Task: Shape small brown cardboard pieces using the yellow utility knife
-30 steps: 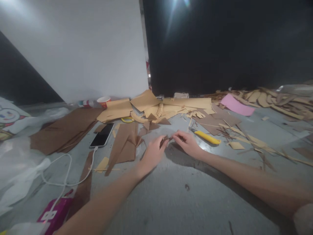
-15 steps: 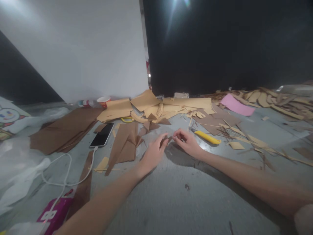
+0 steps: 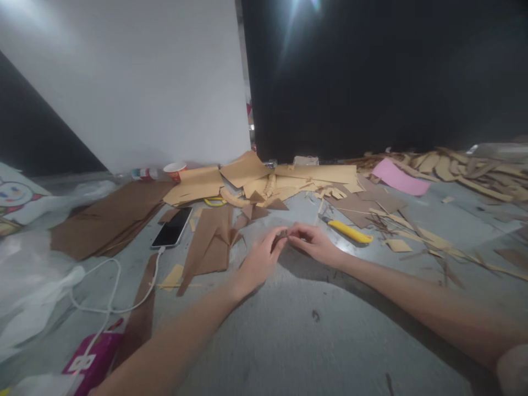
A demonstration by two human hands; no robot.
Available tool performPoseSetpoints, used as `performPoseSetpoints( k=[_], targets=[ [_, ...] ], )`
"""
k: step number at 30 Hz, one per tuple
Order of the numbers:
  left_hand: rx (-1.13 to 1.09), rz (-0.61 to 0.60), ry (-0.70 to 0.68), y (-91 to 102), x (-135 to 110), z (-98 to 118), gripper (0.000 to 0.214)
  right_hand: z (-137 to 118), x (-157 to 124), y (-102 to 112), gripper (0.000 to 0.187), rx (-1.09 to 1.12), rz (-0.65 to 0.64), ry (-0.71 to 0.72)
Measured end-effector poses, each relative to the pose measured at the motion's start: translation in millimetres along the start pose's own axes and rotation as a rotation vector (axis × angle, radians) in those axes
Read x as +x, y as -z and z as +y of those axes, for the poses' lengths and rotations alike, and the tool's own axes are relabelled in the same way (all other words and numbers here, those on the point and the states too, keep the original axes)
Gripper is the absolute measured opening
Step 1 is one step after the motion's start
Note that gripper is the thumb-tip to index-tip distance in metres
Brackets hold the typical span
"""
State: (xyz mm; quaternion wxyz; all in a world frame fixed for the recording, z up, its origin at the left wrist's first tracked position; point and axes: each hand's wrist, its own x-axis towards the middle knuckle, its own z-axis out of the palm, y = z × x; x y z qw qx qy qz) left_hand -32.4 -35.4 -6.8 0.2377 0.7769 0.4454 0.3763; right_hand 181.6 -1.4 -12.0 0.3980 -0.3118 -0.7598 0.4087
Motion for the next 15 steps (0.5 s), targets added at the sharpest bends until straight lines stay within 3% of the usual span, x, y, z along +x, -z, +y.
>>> performPoseSetpoints(
  k=[4, 8, 15],
  targets=[
    [-0.011, 0.005, -0.043, -1.2, -2, -3, 0.032, 1, 2, 4, 0.042, 0.177, -0.048, -0.088],
    [0.017, 0.005, -0.065, -0.4, -3, -2, 0.031, 8, 3, 4, 0.049, 0.252, -0.009, -0.206],
    [0.048, -0.017, -0.083, 0.5, -4, 1, 0.031, 10, 3, -1, 0.044, 0.228, 0.091, -0.202]
  ],
)
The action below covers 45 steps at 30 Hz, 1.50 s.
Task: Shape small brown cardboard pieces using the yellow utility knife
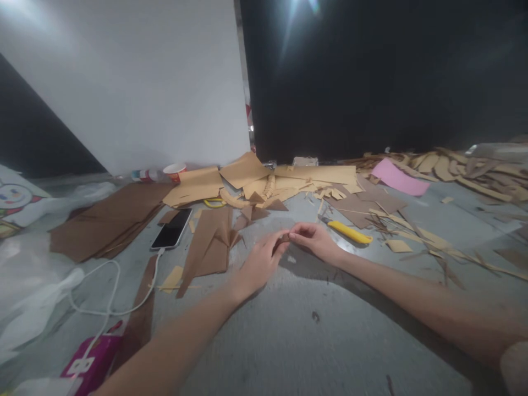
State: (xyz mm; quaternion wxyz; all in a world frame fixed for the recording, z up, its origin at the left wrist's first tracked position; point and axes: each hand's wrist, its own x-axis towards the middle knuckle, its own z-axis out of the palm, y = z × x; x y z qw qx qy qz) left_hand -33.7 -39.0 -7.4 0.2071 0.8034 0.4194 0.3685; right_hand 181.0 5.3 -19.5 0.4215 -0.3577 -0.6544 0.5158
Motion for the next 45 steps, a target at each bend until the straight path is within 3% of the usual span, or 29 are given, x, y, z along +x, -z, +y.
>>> performPoseSetpoints(
  k=[7, 15, 23, 34, 40, 45],
  targets=[
    [0.028, -0.006, 0.021, -1.5, -1, -2, 0.031, 2, -2, -1, 0.041, -0.019, 0.063, 0.009],
    [0.012, -0.028, -0.011, -1.6, -1, -3, 0.031, -4, -4, 0, 0.042, -0.032, 0.020, 0.021],
    [0.000, -0.053, -0.007, -1.0, -1, -1, 0.032, -3, -6, -3, 0.040, -0.105, 0.063, 0.086],
    [0.011, -0.043, 0.006, -0.4, -1, -1, 0.032, -12, -9, -3, 0.036, -0.131, -0.088, 0.189],
    [0.007, -0.018, 0.117, 0.3, -1, 2, 0.035, -6, -11, -8, 0.034, -0.336, 0.136, 0.263],
    [-0.030, 0.002, 0.138, 0.4, -1, 1, 0.035, -11, -19, -18, 0.030, -0.403, 0.188, 0.367]
  ],
)
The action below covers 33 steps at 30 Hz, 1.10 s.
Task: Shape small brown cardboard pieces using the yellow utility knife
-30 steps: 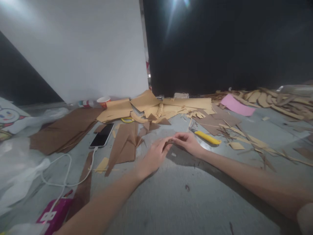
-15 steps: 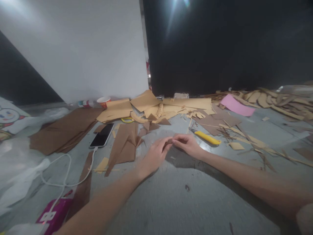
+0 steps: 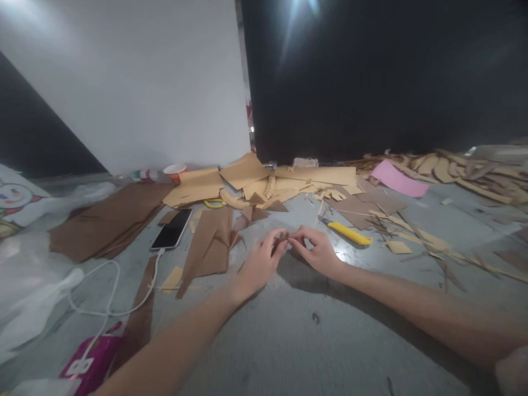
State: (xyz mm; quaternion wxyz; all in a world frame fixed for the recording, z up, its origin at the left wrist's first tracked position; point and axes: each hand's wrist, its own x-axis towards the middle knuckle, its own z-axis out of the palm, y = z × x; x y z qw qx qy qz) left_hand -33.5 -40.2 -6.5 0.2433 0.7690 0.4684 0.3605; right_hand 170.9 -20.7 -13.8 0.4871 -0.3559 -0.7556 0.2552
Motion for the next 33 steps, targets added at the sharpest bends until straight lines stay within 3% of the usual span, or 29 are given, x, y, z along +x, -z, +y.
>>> performPoseSetpoints(
  k=[4, 14, 21, 28, 33],
  targets=[
    [-0.023, 0.025, 0.027, -0.5, 0, -2, 0.037, -3, -3, -2, 0.027, 0.014, -0.005, 0.039],
    [-0.037, 0.009, -0.004, 0.7, -2, -1, 0.037, -2, -2, 1, 0.031, 0.089, -0.064, -0.050],
    [-0.115, 0.001, 0.049, -1.6, -1, -4, 0.042, 2, -4, -5, 0.022, -0.073, 0.115, 0.112],
    [-0.128, 0.028, 0.060, -1.4, 0, -4, 0.043, 9, -6, -6, 0.025, -0.141, 0.045, 0.177],
    [-0.141, 0.018, 0.036, -1.5, 0, -5, 0.041, 6, -3, -5, 0.029, -0.064, -0.023, 0.148]
  ],
)
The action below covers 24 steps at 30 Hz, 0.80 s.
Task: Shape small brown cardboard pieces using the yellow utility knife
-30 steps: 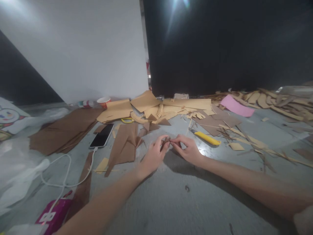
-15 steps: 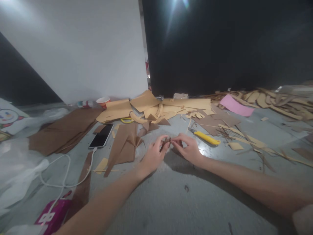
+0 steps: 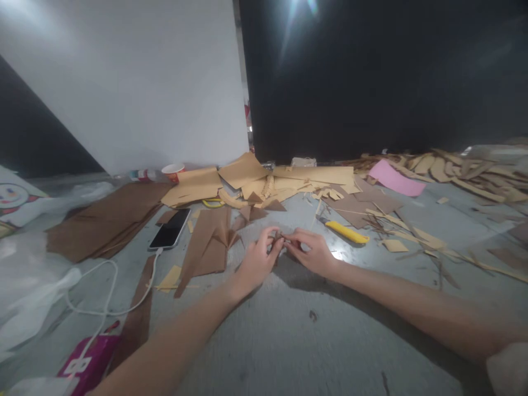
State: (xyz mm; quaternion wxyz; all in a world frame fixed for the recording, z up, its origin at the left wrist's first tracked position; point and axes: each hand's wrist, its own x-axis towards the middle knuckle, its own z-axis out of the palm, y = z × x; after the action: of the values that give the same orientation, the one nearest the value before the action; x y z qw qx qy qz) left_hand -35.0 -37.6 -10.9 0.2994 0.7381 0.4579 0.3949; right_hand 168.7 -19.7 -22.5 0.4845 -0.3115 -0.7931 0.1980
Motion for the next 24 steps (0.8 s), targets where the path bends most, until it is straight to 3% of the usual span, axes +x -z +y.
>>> performPoseSetpoints(
  k=[16, 24],
  targets=[
    [0.077, -0.034, 0.026, 1.5, -4, 0, 0.045, -4, 4, 6, 0.026, 0.179, 0.024, -0.098],
    [0.125, -0.069, 0.024, 4.6, -4, 4, 0.044, -9, 7, 12, 0.035, 0.200, -0.086, -0.245]
  ],
)
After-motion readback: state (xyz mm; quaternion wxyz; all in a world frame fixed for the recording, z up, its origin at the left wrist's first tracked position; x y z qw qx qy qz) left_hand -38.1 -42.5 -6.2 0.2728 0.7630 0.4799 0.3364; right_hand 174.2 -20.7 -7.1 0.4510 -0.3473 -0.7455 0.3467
